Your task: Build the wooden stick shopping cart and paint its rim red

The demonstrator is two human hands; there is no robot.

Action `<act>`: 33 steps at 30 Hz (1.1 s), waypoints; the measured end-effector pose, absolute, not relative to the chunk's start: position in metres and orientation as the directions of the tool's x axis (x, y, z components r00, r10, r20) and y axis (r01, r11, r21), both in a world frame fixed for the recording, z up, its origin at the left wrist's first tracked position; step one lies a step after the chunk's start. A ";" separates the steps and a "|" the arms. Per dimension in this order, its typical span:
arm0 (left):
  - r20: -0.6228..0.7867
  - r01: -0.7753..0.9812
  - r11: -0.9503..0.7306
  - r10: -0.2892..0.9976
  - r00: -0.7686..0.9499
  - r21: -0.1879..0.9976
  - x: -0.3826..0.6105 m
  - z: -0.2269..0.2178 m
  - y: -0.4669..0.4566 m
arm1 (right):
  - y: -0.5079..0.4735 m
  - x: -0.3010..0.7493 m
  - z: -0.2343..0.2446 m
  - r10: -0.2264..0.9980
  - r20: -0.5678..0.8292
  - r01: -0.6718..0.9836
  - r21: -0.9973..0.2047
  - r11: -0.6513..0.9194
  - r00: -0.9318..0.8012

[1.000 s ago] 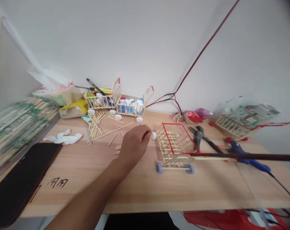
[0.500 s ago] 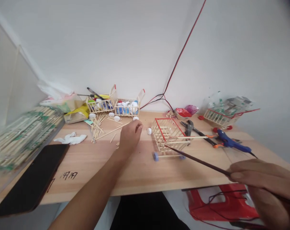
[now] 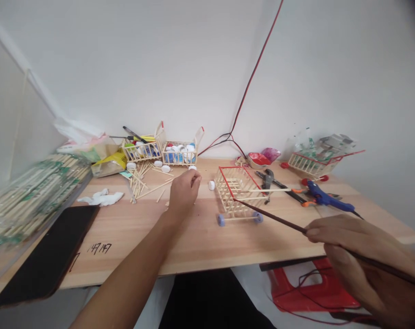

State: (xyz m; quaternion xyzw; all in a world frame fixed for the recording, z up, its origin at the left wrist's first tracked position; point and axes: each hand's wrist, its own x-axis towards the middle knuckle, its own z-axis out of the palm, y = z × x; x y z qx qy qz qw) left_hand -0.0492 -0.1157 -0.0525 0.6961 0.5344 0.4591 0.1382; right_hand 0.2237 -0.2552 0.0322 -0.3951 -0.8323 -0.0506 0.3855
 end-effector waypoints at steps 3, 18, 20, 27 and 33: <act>0.496 0.623 -0.392 0.868 0.007 0.677 -0.050 -0.053 -0.115 | -0.256 0.228 0.032 0.627 0.688 0.724 -0.212 0.656 -0.367; 0.494 0.636 -0.387 0.869 0.011 0.667 -0.052 -0.053 -0.113 | -0.263 0.252 0.025 0.634 0.650 0.766 -0.122 0.631 -0.419; 0.492 0.637 -0.384 0.871 0.009 0.668 -0.052 -0.053 -0.113 | -0.260 0.245 0.027 0.605 0.653 0.733 -0.110 0.672 -0.456; 0.479 0.646 -0.366 0.878 0.000 0.670 -0.052 -0.053 -0.112 | -0.258 0.248 0.030 0.604 0.686 0.732 -0.153 0.664 -0.406; 0.477 0.653 -0.365 0.879 0.007 0.663 -0.052 -0.054 -0.111 | -0.263 0.239 0.022 0.592 0.758 0.764 -0.204 0.612 -0.272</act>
